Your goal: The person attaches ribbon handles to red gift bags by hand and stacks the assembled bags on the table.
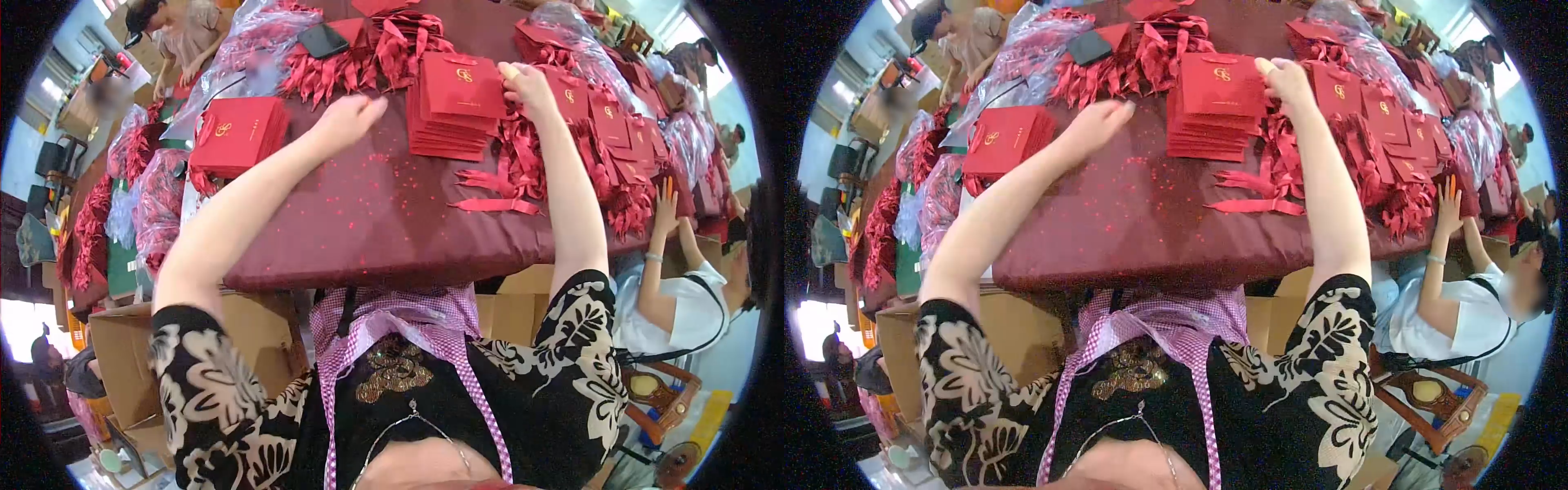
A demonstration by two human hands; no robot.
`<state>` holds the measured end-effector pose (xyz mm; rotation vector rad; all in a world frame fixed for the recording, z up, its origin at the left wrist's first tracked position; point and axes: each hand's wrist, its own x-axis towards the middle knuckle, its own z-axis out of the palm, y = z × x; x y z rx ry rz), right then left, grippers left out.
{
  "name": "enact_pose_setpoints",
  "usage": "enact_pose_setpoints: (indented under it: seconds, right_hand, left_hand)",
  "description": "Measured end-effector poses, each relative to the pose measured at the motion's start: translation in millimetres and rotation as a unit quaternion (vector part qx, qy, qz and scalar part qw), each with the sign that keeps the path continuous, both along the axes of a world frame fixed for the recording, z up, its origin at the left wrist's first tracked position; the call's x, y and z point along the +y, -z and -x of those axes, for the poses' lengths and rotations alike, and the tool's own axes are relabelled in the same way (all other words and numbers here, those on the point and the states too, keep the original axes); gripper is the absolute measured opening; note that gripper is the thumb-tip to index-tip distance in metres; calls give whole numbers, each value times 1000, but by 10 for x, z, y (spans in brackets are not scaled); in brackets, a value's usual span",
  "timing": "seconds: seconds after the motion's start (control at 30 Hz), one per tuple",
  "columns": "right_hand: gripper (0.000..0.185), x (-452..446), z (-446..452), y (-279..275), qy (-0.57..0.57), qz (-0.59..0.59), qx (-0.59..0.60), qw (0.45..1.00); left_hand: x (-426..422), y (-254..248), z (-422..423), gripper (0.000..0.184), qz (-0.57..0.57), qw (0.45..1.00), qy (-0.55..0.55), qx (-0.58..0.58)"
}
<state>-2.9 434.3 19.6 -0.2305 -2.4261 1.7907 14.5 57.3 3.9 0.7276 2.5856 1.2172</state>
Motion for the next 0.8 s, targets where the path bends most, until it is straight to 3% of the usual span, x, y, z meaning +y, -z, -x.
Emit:
enact_pose_setpoints:
  seconds: [0.03, 0.07, 0.1, 0.13, 0.23, 0.33, 0.47, 0.53, 0.57, 0.67, 0.8]
  right_hand:
    - [32, -58, 79, 167, 24, 46, 7, 999]
    - [37, -1, 101, 245, -2, 39, -36, 999]
    - [50, -326, -174, 50, 47, 62, -28, 997]
    - [58, -194, 44, 324, 53, 56, -41, 996]
    - [77, -129, 153, 583, 54, 53, -66, 995]
    - [89, -330, -83, 347, 100, -2, -135, 986]
    - [79, -240, 129, 783, 2, 105, -148, 983]
    - [76, -357, -21, 646, -5, 22, -128, 992]
    - [74, -353, 46, 718, 11, -14, -146, 989]
    - [66, -516, -168, 551, 5, 23, -118, 993]
    - [58, -642, -428, 272, 33, 15, -137, 990]
  left_hand:
    - [176, 38, 196, 62, -25, 991, -59, -120]
    - [380, -27, 226, 74, -44, 975, -107, -191]
    - [525, -68, 286, 88, -63, 951, -155, -261]
    - [611, 2, 439, 105, -66, 936, -146, -314]
    - [951, -16, 438, 105, -76, 915, -213, -333]
    - [1098, 154, 594, 103, -98, 897, -200, -381]
    - [1163, 258, 672, 91, -165, 888, -185, -388]
    - [1173, 171, 530, 79, -254, 853, -142, -433]
    - [1184, 311, 624, 65, -268, 845, -176, -428]
    - [1164, 328, 552, 51, -357, 800, -155, -456]
    - [1106, 303, 494, 51, -344, 791, -149, -483]
